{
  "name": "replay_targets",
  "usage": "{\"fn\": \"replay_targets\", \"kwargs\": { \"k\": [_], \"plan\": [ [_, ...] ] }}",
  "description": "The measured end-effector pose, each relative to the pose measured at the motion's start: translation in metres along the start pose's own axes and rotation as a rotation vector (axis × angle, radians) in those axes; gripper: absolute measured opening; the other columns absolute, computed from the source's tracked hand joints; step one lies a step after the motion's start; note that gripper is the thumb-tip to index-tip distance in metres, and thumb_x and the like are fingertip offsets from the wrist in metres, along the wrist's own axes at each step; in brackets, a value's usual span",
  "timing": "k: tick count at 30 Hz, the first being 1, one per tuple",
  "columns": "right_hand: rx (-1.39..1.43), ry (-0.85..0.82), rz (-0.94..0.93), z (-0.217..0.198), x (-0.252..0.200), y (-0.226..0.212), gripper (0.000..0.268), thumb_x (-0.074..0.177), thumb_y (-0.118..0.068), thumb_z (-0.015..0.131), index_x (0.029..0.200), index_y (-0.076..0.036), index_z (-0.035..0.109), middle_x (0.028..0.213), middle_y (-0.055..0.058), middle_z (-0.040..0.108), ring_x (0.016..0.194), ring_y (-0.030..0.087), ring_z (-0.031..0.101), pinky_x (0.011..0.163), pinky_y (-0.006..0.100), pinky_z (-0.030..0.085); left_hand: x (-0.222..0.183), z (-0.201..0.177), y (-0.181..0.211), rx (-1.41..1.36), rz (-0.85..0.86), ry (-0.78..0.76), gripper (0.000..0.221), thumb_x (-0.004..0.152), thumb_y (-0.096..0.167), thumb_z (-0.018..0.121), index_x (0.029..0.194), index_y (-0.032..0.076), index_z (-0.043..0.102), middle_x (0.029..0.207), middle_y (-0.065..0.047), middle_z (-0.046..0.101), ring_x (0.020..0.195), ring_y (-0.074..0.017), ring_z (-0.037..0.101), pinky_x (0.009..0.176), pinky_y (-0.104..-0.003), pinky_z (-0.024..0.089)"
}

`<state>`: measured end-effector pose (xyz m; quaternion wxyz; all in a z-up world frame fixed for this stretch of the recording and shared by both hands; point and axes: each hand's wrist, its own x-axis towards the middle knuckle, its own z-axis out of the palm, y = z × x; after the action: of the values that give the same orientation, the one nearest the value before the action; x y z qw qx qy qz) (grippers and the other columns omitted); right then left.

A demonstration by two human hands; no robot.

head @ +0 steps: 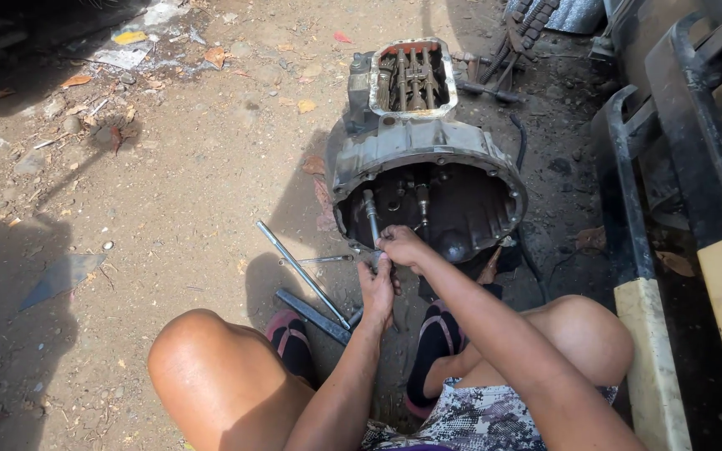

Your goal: Repairing a vehicle transmission by loosening bolts inside the housing with a socket wrench

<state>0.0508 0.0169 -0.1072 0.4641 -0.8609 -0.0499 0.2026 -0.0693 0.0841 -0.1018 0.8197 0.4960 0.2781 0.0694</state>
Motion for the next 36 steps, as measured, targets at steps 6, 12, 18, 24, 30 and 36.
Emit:
{"fn": "replay_targets", "kwargs": {
  "k": [6,12,18,24,30,36],
  "plan": [
    [0.267,0.072,0.060,0.048,0.009,0.007,0.040,0.086,-0.025,0.074,0.116,0.001,0.074,0.103,0.025,0.075,0.106,0.036,0.071,0.084,0.044,0.058,0.015,-0.022,-0.001,0.108,0.051,0.166,0.037,0.101,0.037,0.065,0.107,0.004,0.050,0.071,-0.013,0.060,0.050,-0.0196,0.059,0.037,-0.029,0.047],
    [0.453,0.100,0.087,0.070,0.037,0.020,0.040,0.088,-0.025,0.073,0.118,0.001,0.073,0.102,0.023,0.074,0.101,0.029,0.068,0.080,0.040,0.057,0.069,-0.044,-0.029,0.234,0.142,0.229,0.040,0.096,0.038,0.070,0.103,0.003,0.053,0.063,-0.014,0.058,0.044,-0.0209,0.057,0.035,-0.034,0.041],
    [0.503,0.154,0.098,0.083,0.058,0.032,0.033,0.089,-0.031,0.072,0.113,-0.008,0.078,0.097,0.018,0.075,0.098,0.027,0.070,0.074,0.038,0.057,0.066,-0.039,-0.003,0.432,0.175,0.225,0.054,0.093,0.044,0.075,0.110,-0.004,0.056,0.087,-0.031,0.063,0.078,-0.0402,0.067,0.067,-0.048,0.052],
    [0.469,0.164,0.065,0.076,0.040,0.016,0.034,0.089,-0.030,0.074,0.113,-0.006,0.078,0.095,0.018,0.075,0.098,0.027,0.071,0.075,0.038,0.057,0.090,-0.044,-0.026,0.383,0.106,0.246,0.049,0.097,0.042,0.070,0.125,0.007,0.050,0.064,-0.013,0.063,0.049,-0.0237,0.064,0.044,-0.033,0.049],
    [0.513,0.137,0.127,0.049,0.006,-0.017,0.035,0.092,-0.031,0.070,0.112,-0.003,0.076,0.078,0.017,0.068,0.058,0.022,0.064,0.046,0.030,0.052,0.048,-0.021,0.044,-0.415,-0.306,0.047,0.053,0.101,0.064,0.048,0.097,0.011,0.052,0.068,-0.005,0.059,0.051,-0.0166,0.058,0.043,-0.026,0.045],
    [0.442,0.103,0.134,0.039,-0.015,-0.039,0.041,0.093,-0.038,0.068,0.108,-0.001,0.076,0.087,0.022,0.070,0.076,0.030,0.068,0.057,0.037,0.058,0.072,-0.033,0.019,-0.308,-0.345,0.145,0.062,0.099,0.066,0.046,0.103,0.005,0.052,0.068,-0.013,0.061,0.046,-0.0217,0.064,0.041,-0.037,0.058]
  ]
}}
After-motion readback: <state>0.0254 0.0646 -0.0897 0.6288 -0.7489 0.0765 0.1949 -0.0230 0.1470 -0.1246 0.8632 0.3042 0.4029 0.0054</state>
